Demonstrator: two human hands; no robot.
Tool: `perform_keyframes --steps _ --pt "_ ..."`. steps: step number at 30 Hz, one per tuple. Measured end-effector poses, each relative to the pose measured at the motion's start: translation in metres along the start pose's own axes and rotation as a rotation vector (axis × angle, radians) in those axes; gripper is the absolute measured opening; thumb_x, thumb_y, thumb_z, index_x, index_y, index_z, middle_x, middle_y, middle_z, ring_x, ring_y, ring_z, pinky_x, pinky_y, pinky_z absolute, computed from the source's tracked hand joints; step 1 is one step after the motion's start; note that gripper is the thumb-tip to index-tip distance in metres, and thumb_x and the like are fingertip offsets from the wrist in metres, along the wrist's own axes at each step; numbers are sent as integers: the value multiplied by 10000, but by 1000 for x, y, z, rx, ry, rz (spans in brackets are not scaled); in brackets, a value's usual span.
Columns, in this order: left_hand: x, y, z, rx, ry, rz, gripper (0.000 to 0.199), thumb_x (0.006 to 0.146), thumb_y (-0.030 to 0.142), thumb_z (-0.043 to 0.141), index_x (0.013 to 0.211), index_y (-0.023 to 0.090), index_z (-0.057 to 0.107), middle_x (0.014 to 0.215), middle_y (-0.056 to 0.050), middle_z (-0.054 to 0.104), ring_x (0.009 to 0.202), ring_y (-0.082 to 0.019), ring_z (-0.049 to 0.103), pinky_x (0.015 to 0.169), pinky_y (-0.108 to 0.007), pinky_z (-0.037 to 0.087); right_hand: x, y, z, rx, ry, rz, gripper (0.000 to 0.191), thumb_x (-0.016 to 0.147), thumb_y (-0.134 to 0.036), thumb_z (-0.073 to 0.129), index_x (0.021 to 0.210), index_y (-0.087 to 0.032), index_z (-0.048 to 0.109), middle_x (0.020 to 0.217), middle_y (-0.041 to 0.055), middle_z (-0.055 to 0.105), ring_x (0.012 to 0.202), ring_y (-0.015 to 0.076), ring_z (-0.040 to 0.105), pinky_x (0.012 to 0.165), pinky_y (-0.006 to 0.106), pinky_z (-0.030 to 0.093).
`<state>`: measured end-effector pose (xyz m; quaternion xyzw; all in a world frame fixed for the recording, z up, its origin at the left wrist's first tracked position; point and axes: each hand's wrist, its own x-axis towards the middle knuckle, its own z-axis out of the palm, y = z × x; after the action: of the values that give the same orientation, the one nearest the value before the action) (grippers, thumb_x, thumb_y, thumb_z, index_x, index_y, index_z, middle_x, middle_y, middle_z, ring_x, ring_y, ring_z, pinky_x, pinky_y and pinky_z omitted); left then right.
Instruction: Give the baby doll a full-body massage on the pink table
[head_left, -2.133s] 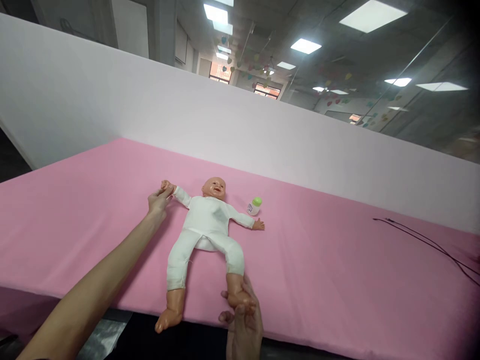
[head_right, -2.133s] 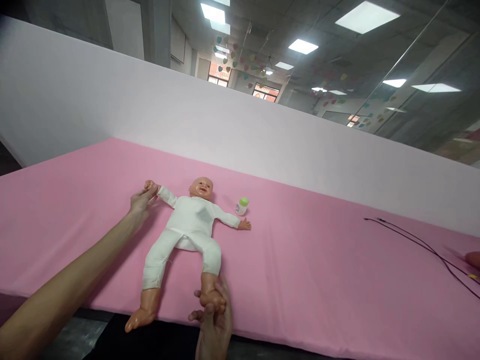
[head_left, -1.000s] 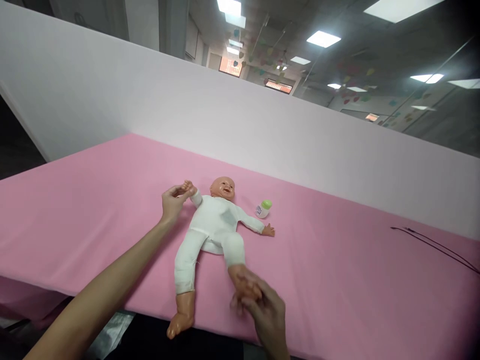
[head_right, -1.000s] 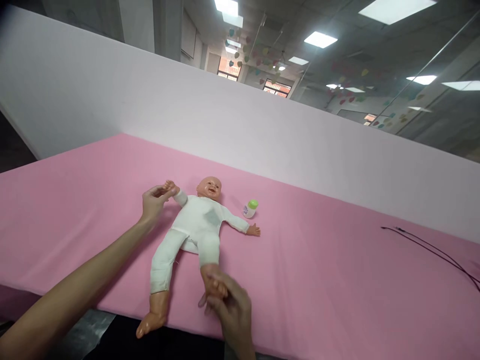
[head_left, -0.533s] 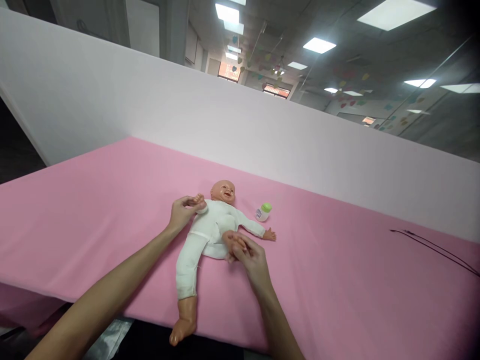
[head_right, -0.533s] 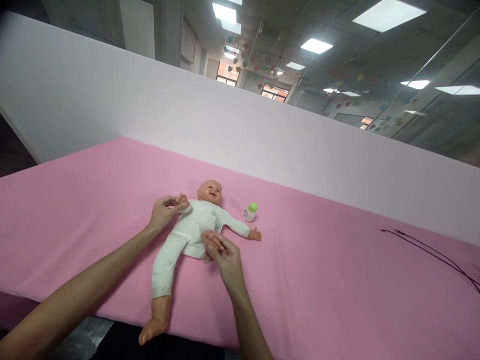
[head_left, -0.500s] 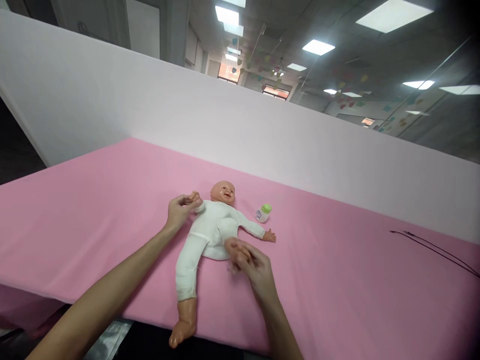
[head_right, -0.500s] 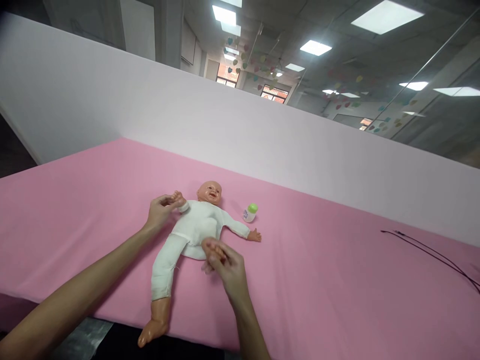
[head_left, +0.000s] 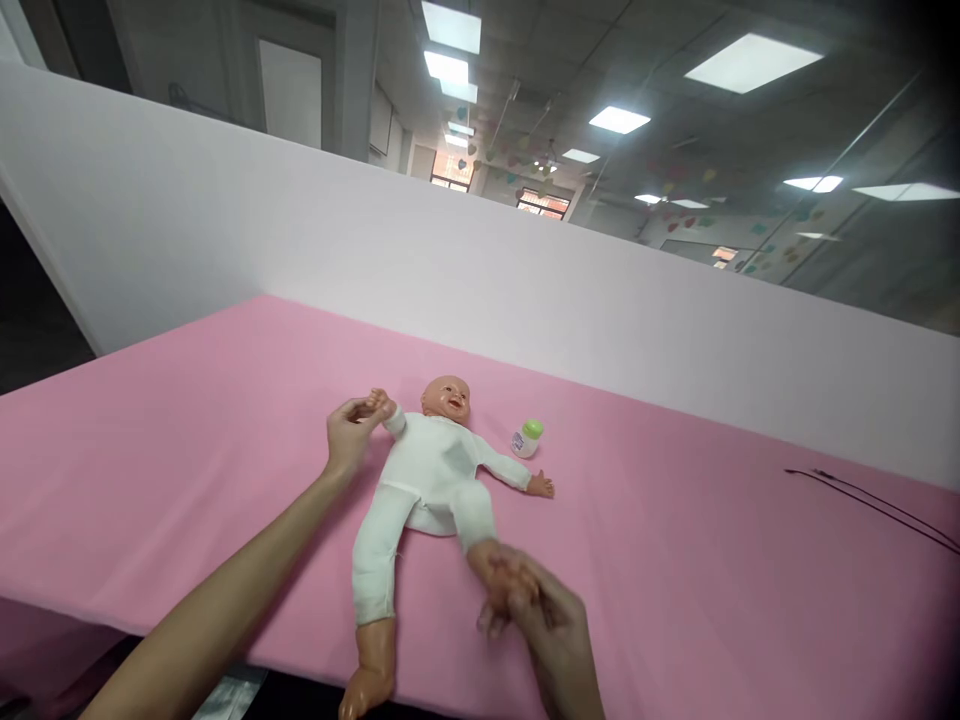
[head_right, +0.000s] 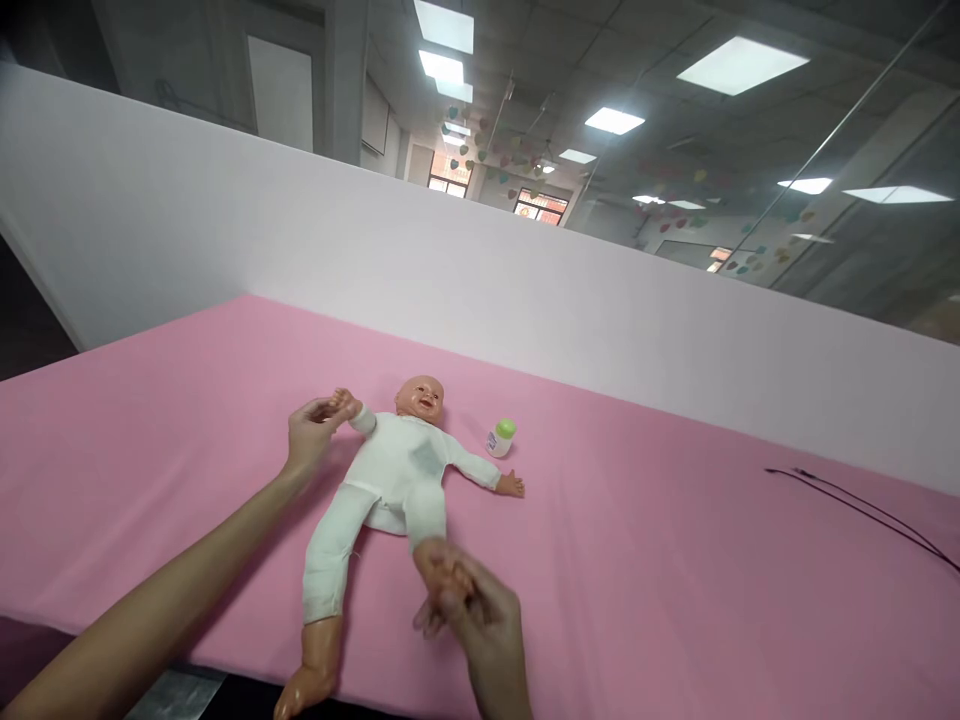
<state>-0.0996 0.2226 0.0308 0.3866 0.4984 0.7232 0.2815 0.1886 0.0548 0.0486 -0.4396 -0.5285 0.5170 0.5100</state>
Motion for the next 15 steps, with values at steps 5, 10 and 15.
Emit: perform_keyframes --steps 5,10,15 --pt "-23 -12 13 174 -336 111 238 709 396 861 844 215 786 860 -43 770 797 -215 686 669 -301 468 87 -31 32 -69 12 16 590 742 -593 805 1101 -129 742 796 74 745 503 204 685 504 334 610" --pt "-24 -18 14 197 -400 110 215 722 397 852 825 221 785 863 -34 771 772 -201 667 706 -314 470 115 -24 46 -75 -30 31 636 694 -623 819 1082 -124 741 874 76 741 516 191 694 513 326 616" --pt "3 -18 2 -37 -73 -36 276 696 416 863 767 182 735 773 -43 703 702 -175 614 659 -308 476 49 -22 8 -42 -71 25 531 814 -535 775 1160 -134 733 656 57 712 572 224 690 576 340 600"
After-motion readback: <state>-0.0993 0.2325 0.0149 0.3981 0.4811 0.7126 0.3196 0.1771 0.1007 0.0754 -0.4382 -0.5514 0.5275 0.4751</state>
